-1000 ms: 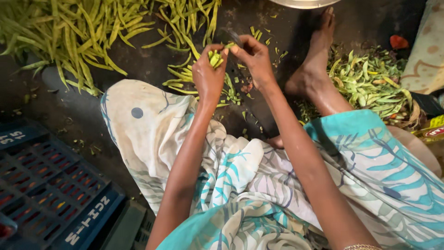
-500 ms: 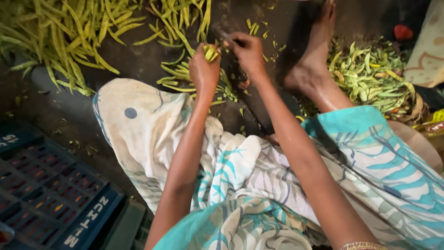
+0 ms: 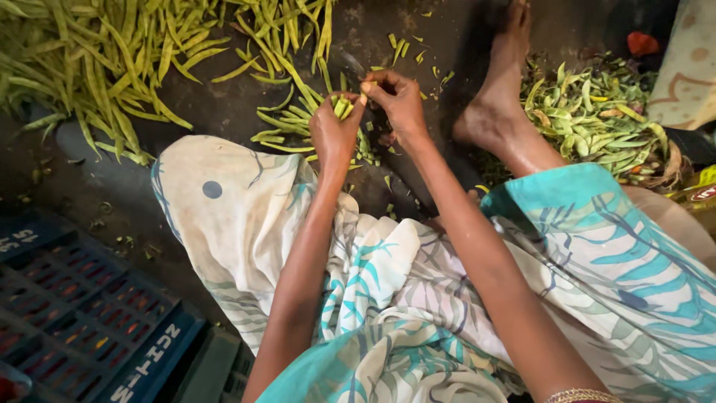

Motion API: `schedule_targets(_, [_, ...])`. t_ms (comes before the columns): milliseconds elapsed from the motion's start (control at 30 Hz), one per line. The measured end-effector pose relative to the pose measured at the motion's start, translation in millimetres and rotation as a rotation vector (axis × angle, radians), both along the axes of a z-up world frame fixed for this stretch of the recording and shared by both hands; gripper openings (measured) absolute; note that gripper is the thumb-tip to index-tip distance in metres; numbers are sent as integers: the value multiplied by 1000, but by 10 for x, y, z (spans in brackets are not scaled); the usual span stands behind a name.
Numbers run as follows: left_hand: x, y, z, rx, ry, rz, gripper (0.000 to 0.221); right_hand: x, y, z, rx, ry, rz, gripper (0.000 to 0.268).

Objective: The person sits on the floor and uses a knife to trim the ends of green beans, placing the trimmed pieces into a metal bowl. The person handles the beans one at a time, cutting off the tips and discarding the waste onto the floor.

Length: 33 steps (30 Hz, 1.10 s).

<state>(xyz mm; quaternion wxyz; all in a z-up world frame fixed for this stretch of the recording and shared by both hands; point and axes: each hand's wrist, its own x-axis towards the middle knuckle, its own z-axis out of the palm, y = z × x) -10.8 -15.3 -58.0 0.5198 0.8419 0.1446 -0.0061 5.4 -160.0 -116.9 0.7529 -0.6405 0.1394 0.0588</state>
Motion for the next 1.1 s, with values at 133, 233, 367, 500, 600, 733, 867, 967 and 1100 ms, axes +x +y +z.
schedule_targets(133, [-9, 84, 2, -45, -32, -12, 16, 17, -91, 163, 239, 86, -93, 22])
schedule_targets(233, [-25, 119, -9, -80, -65, -14, 16, 27, -201, 299, 397, 23, -48, 21])
schedule_targets(367, [54, 124, 75, -81, -56, -40, 17, 39, -80, 438, 155, 141, 123, 16])
schedule_targets(500, [174, 192, 244, -96, -195, -22, 15, 132, 99, 510, 93, -35, 139, 11])
schedule_targets(600, [232, 230, 260, -53, -199, -58, 15, 231, 128, 445, 109, -86, 123, 8])
schedule_targets(733, [252, 264, -12, -79, -157, -43, 14, 250, 160, 74, -68, -87, 57, 5])
schedule_targets(867, [205, 353, -323, -48, -108, -132, 15, 141, 114, -292, -255, -196, 20, 4])
schedule_targets(967, [129, 451, -430, 40, 18, -348, 19, 79, -21, -321, -17, -74, -15, 11])
schedule_targets(1100, [-172, 418, -363, 243, 66, -309, 50, -176, -168, 74, 254, 191, 117, 20])
